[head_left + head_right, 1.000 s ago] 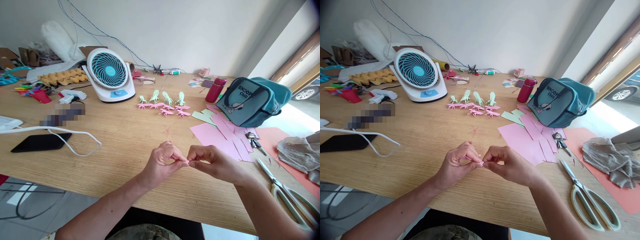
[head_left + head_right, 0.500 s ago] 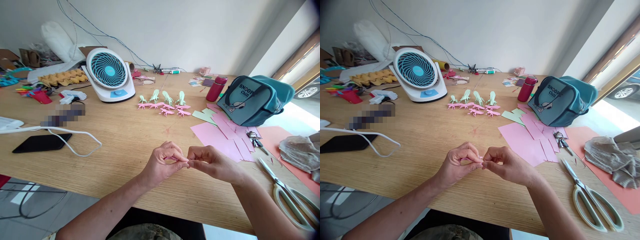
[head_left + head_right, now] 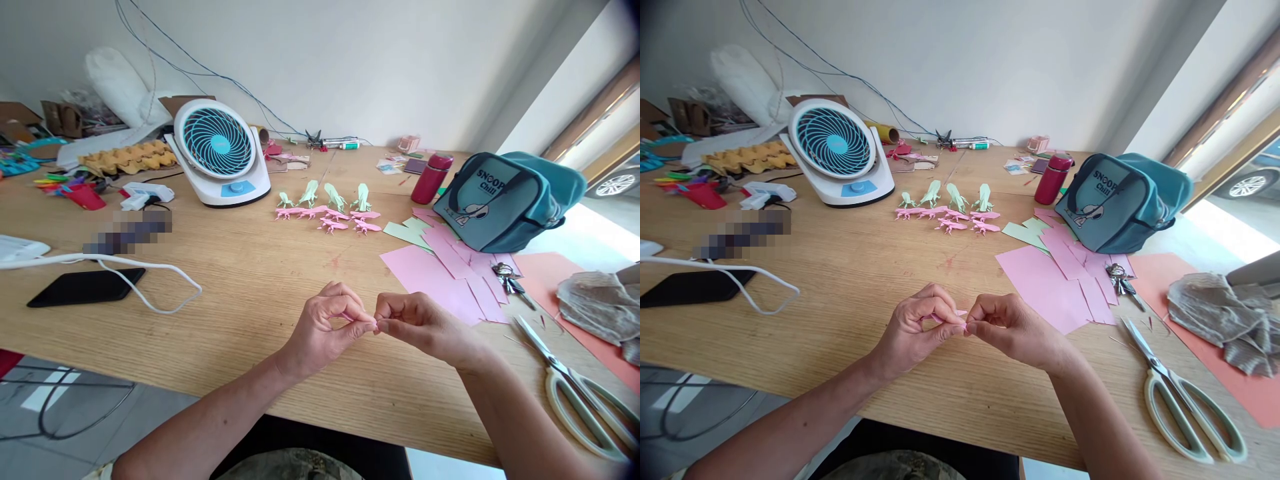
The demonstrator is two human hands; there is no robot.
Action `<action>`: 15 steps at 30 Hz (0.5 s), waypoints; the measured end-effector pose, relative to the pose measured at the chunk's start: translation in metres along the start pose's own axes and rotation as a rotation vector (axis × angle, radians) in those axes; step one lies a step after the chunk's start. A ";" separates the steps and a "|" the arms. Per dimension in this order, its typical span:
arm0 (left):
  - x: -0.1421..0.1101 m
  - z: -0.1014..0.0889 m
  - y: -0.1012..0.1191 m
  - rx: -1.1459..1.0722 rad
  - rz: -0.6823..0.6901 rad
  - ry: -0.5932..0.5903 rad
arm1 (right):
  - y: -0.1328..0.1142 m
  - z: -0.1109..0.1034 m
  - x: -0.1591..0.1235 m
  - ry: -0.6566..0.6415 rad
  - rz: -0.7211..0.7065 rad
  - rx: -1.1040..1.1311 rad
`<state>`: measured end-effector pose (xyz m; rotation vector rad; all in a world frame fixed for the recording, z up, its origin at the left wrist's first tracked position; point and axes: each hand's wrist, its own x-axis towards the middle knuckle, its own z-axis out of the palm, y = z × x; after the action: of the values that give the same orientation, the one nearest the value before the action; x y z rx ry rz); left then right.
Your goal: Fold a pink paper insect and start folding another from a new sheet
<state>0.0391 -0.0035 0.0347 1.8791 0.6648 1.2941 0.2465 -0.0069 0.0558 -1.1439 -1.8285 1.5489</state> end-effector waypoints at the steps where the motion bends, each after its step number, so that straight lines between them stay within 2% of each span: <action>1: 0.000 0.000 0.000 0.016 0.014 0.002 | 0.000 0.000 0.000 0.000 0.008 0.016; 8: 0.000 0.001 -0.004 0.140 0.080 0.020 | 0.001 0.003 0.001 0.039 0.037 0.075; 15: 0.005 -0.007 -0.003 0.379 0.082 -0.073 | 0.008 0.006 -0.002 0.143 0.053 -0.108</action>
<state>0.0345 0.0038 0.0363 2.2672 0.8484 1.2056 0.2453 -0.0122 0.0470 -1.3274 -1.8179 1.3725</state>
